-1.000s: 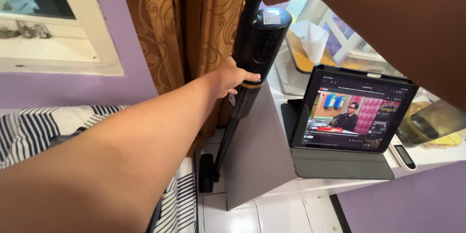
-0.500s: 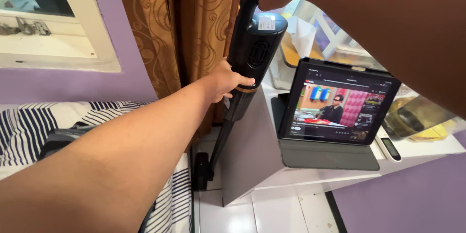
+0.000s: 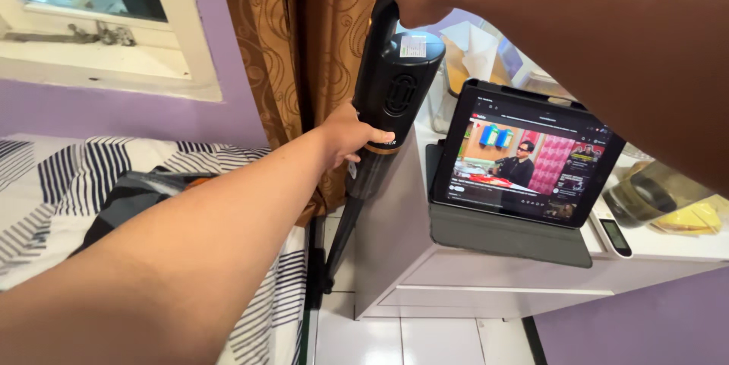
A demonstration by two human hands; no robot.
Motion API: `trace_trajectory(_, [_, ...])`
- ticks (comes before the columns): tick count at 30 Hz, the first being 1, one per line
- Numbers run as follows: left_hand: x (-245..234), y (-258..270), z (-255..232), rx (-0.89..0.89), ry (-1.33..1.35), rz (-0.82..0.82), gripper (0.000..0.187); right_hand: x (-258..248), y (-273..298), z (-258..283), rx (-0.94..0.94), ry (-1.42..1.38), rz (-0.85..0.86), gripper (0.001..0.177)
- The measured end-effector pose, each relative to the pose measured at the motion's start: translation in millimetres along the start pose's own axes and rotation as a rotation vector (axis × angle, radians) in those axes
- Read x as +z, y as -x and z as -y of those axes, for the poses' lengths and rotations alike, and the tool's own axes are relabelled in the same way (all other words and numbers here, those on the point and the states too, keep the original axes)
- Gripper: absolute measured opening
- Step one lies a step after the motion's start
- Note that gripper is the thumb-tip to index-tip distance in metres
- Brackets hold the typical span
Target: The person assembles a cordless vacuum by attaching the extension tube to the floor head and then connecting the main motor unit, before vacuuming the tiled floor next to a bed.
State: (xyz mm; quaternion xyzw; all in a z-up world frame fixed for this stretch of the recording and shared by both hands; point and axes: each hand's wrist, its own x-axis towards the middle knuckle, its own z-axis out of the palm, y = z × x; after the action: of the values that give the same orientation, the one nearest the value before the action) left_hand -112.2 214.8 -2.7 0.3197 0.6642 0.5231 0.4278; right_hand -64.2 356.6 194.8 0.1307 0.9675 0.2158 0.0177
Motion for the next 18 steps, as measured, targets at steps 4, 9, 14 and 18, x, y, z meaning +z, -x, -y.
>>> trace_trajectory(4, [18, 15, 1, -0.008, 0.012, -0.044, 0.085, -1, 20, -1, -0.107, 0.017, -0.086, 0.051])
trace_trajectory(9, [29, 40, 1, -0.024, -0.060, -0.028, 0.075, -8, 37, 7, -0.080, 0.005, -0.004, 0.025])
trace_trajectory(14, [51, 64, 9, -0.020, -0.061, -0.067, 0.072, -9, 66, 13, -0.121, 0.068, -0.028, 0.018])
trace_trajectory(18, [66, 79, 16, 0.004, -0.054, -0.060, 0.062, -16, 84, 25, -0.126, 0.153, -0.004, 0.018])
